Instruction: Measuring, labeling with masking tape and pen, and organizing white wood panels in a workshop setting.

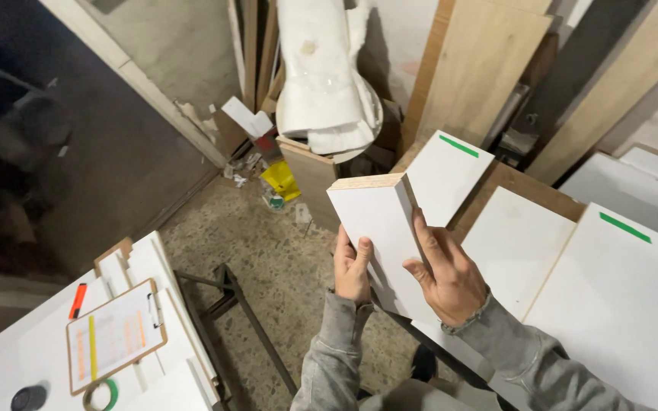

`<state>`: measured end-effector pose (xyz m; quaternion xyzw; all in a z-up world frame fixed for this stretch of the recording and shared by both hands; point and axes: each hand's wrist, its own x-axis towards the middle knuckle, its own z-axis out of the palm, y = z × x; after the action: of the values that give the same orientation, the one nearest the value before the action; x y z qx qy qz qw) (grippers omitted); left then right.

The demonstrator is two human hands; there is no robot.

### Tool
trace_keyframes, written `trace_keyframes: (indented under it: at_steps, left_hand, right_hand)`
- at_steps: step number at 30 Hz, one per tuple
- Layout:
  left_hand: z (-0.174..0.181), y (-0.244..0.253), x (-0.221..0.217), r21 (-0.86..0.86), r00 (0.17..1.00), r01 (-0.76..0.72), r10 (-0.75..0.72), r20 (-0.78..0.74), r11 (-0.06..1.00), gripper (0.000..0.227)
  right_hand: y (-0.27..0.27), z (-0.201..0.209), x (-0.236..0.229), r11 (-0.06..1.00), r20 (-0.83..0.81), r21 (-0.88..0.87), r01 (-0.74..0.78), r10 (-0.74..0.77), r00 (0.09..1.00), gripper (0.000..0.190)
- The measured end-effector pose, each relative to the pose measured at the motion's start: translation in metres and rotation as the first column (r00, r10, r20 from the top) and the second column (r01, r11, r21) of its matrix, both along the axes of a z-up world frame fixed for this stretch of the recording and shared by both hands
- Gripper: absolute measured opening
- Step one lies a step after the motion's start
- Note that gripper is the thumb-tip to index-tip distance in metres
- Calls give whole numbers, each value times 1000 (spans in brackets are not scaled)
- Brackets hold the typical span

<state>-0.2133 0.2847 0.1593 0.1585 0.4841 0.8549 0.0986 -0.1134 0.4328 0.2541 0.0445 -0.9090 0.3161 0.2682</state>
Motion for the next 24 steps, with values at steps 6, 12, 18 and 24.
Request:
trace_keyframes:
  at_steps: [6, 12, 18, 24]
  left_hand:
    - [31, -45, 12, 166, 991, -107, 93, 94, 980, 72]
    - [29, -92, 14, 363, 973, -172, 101, 207, 916, 62]
    - [56, -135, 21, 303, 945, -296, 232, 230, 906, 50]
    - [7, -157, 12, 13, 903, -245, 223, 367, 970, 48]
  right_hand:
    - [-44, 55, -11, 981, 61, 31, -190, 188, 980, 84]
    - [-67, 84, -31, 822, 84, -38, -569, 570, 818, 90]
    - [-77, 63, -26, 735, 417, -547, -402, 655, 630, 97]
    - [-98, 35, -19, 535, 248, -700, -473, 804, 541, 93]
